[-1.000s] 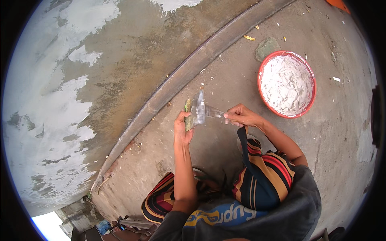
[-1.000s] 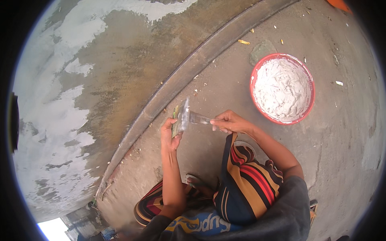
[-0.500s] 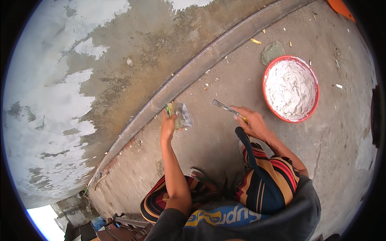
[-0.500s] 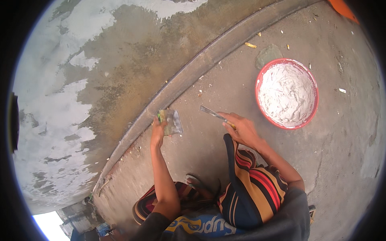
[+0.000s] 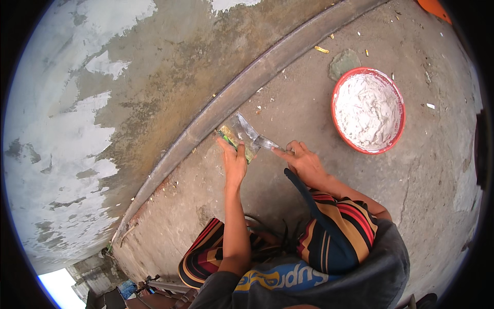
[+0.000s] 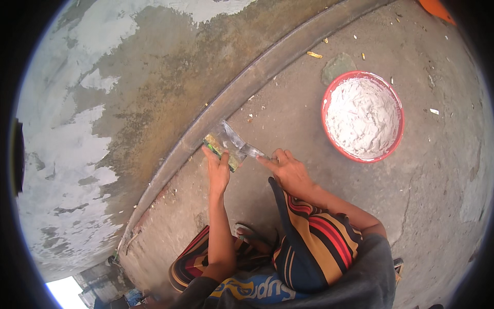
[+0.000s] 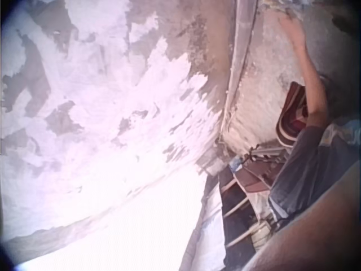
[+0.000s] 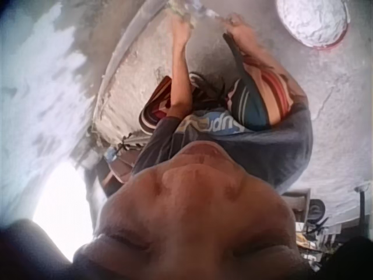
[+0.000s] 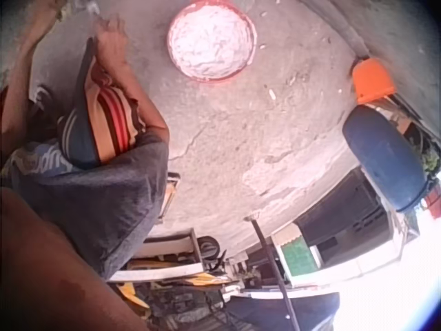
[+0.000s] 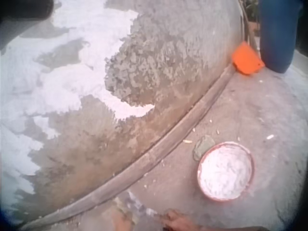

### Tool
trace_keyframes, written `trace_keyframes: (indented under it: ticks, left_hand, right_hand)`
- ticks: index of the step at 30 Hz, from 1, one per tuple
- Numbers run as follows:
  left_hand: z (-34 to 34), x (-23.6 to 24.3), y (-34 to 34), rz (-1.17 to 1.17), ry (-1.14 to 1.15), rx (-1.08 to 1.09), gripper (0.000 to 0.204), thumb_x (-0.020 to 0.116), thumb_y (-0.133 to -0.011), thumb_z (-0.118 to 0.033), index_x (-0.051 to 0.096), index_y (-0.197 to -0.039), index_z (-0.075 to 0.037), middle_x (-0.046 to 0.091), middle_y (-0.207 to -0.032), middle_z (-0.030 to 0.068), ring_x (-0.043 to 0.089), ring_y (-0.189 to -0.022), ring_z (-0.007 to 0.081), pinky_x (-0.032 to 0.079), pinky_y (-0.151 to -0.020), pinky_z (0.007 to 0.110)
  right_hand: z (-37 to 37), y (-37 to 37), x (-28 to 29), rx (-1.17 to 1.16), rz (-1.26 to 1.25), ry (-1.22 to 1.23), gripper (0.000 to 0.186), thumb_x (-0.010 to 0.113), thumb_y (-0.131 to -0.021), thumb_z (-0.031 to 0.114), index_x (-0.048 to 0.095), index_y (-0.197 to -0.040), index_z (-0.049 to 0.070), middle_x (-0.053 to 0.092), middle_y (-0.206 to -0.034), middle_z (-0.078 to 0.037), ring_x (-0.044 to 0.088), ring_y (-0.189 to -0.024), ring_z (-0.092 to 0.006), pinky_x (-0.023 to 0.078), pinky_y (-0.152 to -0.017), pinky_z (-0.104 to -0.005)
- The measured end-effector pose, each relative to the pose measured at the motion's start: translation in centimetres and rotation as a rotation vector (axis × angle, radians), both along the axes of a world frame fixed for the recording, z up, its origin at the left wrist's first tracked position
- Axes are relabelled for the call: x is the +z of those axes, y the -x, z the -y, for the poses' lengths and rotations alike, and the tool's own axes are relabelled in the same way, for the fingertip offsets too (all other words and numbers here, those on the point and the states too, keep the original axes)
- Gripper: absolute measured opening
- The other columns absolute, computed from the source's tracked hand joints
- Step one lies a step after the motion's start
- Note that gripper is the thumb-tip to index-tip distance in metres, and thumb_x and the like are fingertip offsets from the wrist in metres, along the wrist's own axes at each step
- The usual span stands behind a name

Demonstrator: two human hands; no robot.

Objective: The person applies white plaster to a concrete wall using a small trowel and a larger flat tool. They scoop plaster from a red bowl, spread it onto the wall, and smooth the surface in repeated strokes.

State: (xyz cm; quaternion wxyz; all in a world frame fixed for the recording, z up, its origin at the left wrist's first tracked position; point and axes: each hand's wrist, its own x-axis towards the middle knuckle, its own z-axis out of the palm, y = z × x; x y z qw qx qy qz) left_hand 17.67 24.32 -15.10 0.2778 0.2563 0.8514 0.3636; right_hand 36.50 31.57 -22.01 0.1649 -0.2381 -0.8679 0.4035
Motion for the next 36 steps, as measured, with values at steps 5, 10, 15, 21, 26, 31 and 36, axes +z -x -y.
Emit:
trace_keyframes:
  ticks: [5, 10, 15, 21, 26, 31, 36]
  left_hand:
    - [0.4, -1.1, -0.9, -0.045, 0.043, -0.143, 0.063, 0.046, -0.097, -0.013, 0.010, -0.144, 0.008, 0.054, -0.124, 0.0312, 0.060, -0.110, 0.0364, 0.046, -0.094, 0.040]
    - [0.8, -1.9, 0.8, -0.123, -0.005, -0.006, 0.064, 0.045, -0.098, -0.012, 0.007, -0.145, 0.009, 0.055, -0.121, 0.0307, 0.061, -0.107, 0.0360, 0.048, -0.090, 0.040]
    - [-0.2, -1.0, -0.4, -0.017, -0.072, -0.046, 0.052, 0.045, -0.098, -0.011, 0.017, -0.138, 0.005, 0.057, -0.117, 0.0283, 0.066, -0.095, 0.0324, 0.057, -0.073, 0.039]
    - [0.5, -1.9, -1.1, 0.053, -0.100, -0.100, 0.044, 0.046, -0.097, -0.011, 0.022, -0.132, 0.002, 0.057, -0.115, 0.0269, 0.067, -0.089, 0.0309, 0.059, -0.068, 0.039]
    - [2.0, -4.8, 1.9, -0.094, -0.171, 0.074, 0.052, 0.047, -0.097, -0.012, 0.018, -0.138, 0.002, 0.055, -0.119, 0.0269, 0.065, -0.095, 0.0291, 0.060, -0.069, 0.041]
    - [0.2, -1.8, -1.4, 0.254, -0.056, -0.110, 0.058, 0.050, -0.096, -0.013, 0.018, -0.143, 0.002, 0.054, -0.124, 0.0268, 0.064, -0.097, 0.0292, 0.056, -0.075, 0.039]
    - [3.2, -7.3, 0.9, -0.142, 0.177, -0.514, 0.051, 0.052, -0.092, -0.008, 0.024, -0.134, -0.002, 0.056, -0.122, 0.0293, 0.063, -0.102, 0.0402, 0.049, -0.090, 0.044]
  right_hand:
    - [-2.3, 2.2, 0.0, -0.176, -0.069, -0.129, 0.063, 0.058, -0.076, -0.004, 0.058, -0.133, 0.023, 0.054, -0.101, -0.011, 0.057, -0.088, -0.0302, 0.052, -0.066, -0.0395]
    - [-2.8, 0.1, 1.4, -0.037, 0.024, 0.035, 0.054, 0.056, -0.078, 0.000, 0.061, -0.129, 0.018, 0.054, -0.096, -0.013, 0.057, -0.085, -0.0317, 0.051, -0.064, -0.0408]
    - [-1.4, 1.0, 0.8, -0.057, -0.026, -0.012, 0.051, 0.057, -0.077, 0.001, 0.063, -0.126, 0.015, 0.053, -0.094, -0.013, 0.057, -0.084, -0.0324, 0.051, -0.062, -0.0416]
    - [-6.2, 2.9, 2.0, -0.165, -0.080, -0.096, 0.049, 0.060, -0.076, 0.002, 0.064, -0.123, 0.014, 0.054, -0.093, -0.013, 0.058, -0.083, -0.0315, 0.052, -0.063, -0.0409]
    - [-2.7, 0.0, 1.7, 0.033, 0.068, 0.002, 0.051, 0.061, -0.074, 0.003, 0.064, -0.124, 0.016, 0.054, -0.092, -0.012, 0.058, -0.084, -0.0299, 0.053, -0.063, -0.0404]
    - [-4.3, 1.7, 0.0, -0.156, 0.015, -0.201, 0.051, 0.060, -0.076, 0.002, 0.064, -0.124, 0.017, 0.055, -0.092, -0.011, 0.059, -0.081, -0.0292, 0.053, -0.059, -0.0386]
    - [-8.8, 1.1, 5.4, -0.231, -0.318, 0.238, 0.038, 0.061, -0.086, 0.008, 0.062, -0.124, 0.011, 0.059, -0.085, -0.015, 0.058, -0.061, -0.0244, 0.048, -0.054, -0.0354]
